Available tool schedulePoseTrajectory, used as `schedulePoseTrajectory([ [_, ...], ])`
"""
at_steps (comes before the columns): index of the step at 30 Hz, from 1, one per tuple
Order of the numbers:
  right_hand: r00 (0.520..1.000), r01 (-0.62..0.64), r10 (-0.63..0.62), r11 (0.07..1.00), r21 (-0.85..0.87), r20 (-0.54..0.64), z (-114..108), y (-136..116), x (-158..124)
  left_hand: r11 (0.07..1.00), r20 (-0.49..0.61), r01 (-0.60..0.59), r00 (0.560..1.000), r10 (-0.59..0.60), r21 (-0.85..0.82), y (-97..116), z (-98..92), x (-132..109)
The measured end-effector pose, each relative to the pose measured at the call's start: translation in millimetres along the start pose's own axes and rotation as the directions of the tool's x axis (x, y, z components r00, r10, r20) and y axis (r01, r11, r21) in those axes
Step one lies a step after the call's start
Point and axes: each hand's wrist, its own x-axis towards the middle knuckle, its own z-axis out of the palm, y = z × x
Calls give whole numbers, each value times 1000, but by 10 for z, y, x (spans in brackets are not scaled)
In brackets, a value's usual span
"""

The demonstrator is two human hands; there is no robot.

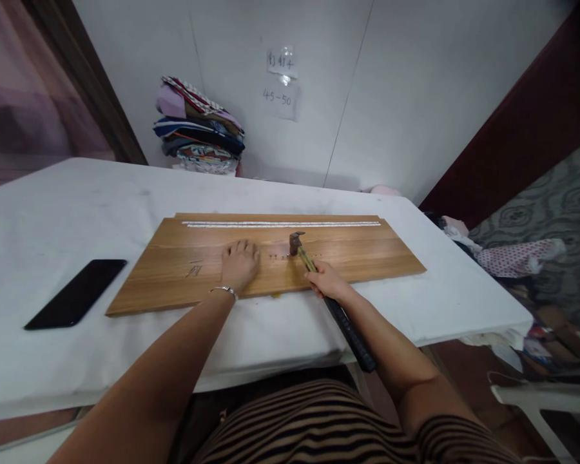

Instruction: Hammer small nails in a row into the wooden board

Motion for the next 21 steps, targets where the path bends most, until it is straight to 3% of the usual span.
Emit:
schedulePoseTrajectory([
  [17, 999, 52, -52, 999, 6, -2, -20, -5, -11, 1000, 8, 10, 1000, -10, -17, 5, -4, 0],
  [21, 1000, 16, -16, 1000, 1, 8, -9, 7, -7, 1000, -3, 5, 1000, -5, -30, -2, 11, 2],
])
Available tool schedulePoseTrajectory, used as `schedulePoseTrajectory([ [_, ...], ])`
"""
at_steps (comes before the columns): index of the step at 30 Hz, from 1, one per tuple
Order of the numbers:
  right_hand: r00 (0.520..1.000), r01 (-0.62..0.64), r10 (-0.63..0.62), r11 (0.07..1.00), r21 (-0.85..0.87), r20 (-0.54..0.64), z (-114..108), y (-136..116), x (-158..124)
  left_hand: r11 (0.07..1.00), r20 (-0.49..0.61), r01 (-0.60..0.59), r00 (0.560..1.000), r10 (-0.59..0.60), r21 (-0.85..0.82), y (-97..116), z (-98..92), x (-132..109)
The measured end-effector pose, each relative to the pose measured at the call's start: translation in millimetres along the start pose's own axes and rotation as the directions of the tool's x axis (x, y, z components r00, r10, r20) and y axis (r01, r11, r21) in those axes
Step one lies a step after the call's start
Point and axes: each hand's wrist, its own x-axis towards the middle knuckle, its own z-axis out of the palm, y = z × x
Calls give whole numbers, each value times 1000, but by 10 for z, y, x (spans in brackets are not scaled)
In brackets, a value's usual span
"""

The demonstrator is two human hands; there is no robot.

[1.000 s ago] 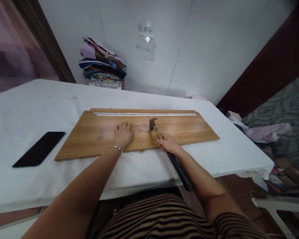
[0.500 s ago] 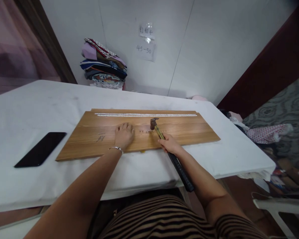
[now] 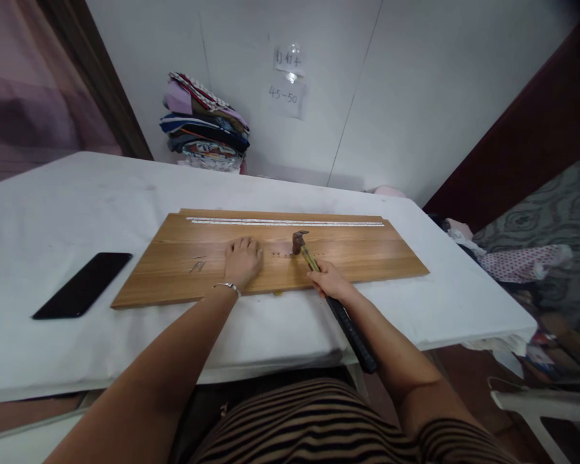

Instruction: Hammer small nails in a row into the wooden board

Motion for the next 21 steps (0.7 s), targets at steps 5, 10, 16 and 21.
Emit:
schedulePoseTrajectory([
  [5, 1000, 17, -17, 1000, -5, -1, 12, 6, -2, 1000, -10, 11, 1000, -11, -1, 9, 19, 3],
  [10, 1000, 16, -16, 1000, -2, 4, 8, 8, -5, 1000, 8, 21, 1000, -21, -11, 15, 14, 6],
  [16, 1000, 24, -24, 1000, 7, -3, -15, 56, 28, 1000, -3, 5, 1000, -5, -21, 14, 12, 6],
  [21, 1000, 19, -19, 1000, -14, 1, -34, 57, 39, 1000, -5, 13, 1000, -13, 7, 20, 15, 5],
])
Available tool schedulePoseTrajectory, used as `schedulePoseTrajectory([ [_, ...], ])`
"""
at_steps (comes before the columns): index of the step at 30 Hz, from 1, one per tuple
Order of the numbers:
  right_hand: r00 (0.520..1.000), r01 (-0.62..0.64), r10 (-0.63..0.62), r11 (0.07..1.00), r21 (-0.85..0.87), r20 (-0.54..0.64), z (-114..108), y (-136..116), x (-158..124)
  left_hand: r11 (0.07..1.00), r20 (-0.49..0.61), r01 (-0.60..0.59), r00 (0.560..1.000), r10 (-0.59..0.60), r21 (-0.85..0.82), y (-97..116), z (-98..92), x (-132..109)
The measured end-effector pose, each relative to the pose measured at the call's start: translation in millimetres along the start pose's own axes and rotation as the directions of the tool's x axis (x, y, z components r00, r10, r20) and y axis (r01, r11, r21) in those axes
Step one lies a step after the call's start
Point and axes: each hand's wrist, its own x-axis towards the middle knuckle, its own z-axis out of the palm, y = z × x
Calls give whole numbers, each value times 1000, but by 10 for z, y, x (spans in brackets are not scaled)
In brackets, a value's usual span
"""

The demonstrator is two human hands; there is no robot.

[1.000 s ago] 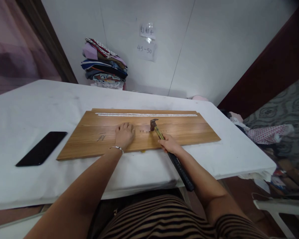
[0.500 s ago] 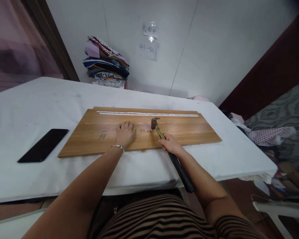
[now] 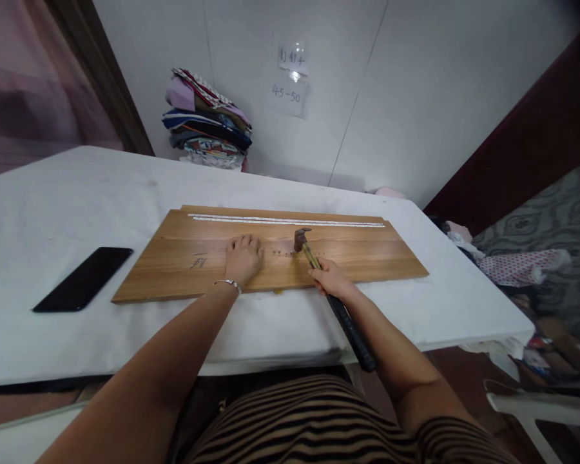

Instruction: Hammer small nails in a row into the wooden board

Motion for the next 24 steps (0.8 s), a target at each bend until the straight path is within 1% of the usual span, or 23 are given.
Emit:
schedulePoseTrajectory([
  [3, 1000, -4, 4, 1000, 7, 15, -4, -6, -1, 1000, 16, -5, 1000, 5, 9, 3, -5, 1],
  [8, 1000, 29, -29, 999, 23, -6, -1, -2, 9, 1000, 16, -7, 1000, 6, 12, 9, -16, -2],
  [14, 999, 26, -27, 999, 28, 20, 7, -18, 2, 1000, 17, -5, 1000, 5, 30, 13, -27, -7],
  [17, 1000, 24, -24, 998, 49, 5, 14, -4, 4, 1000, 9, -11, 1000, 10, 26, 2, -18, -3],
  [21, 1000, 14, -14, 999, 30, 6, 18, 3, 0, 1000, 4, -8, 1000, 8, -22, -21, -6, 11],
  [24, 1000, 8, -9, 1000, 18, 24, -2, -2, -22, 994, 28, -34, 999, 37, -100, -24, -19, 6],
])
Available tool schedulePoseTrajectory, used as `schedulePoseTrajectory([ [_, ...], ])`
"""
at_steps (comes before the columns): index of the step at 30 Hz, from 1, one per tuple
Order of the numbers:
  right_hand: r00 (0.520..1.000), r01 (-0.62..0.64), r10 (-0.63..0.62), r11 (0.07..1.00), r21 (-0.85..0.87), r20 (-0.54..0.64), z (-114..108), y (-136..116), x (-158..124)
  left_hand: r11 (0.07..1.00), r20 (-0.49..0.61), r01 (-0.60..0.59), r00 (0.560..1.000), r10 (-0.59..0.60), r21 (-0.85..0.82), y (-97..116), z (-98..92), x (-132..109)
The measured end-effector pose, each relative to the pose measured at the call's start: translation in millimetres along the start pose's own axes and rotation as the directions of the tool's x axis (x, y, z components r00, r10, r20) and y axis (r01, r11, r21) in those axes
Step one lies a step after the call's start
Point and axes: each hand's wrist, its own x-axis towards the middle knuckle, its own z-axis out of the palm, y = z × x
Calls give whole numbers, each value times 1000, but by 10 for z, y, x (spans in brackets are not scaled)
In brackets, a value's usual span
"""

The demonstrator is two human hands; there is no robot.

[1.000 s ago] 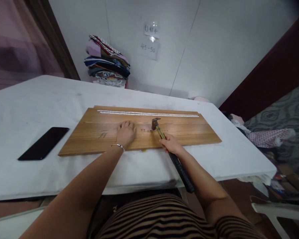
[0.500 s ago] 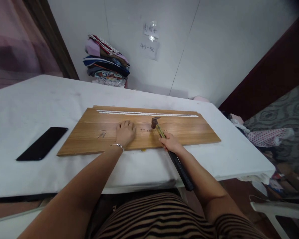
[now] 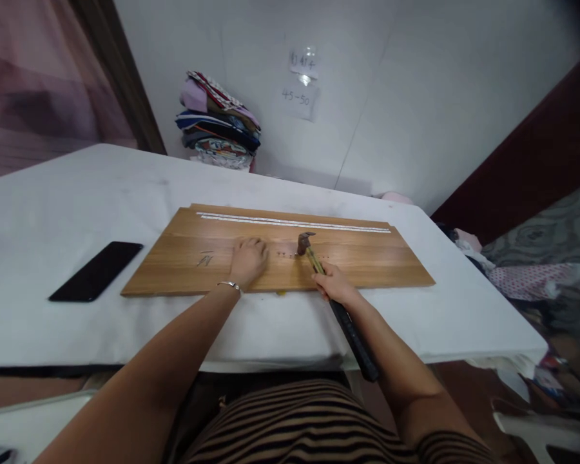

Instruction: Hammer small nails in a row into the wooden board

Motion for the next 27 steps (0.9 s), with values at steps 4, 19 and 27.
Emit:
schedulePoseTrajectory([
  [4, 999, 33, -33, 999, 9, 16, -59, 20, -17, 992, 17, -58, 998, 60, -110, 10, -35, -48],
  [19, 998, 60, -60, 996, 64, -8, -213, 211, -87, 958, -256, 153, 942, -215, -241, -914, -423, -742],
  [27, 999, 51, -51, 996, 68, -10, -162, 203, -2, 985, 17, 170, 985, -170, -5, -1194, -754, -535],
])
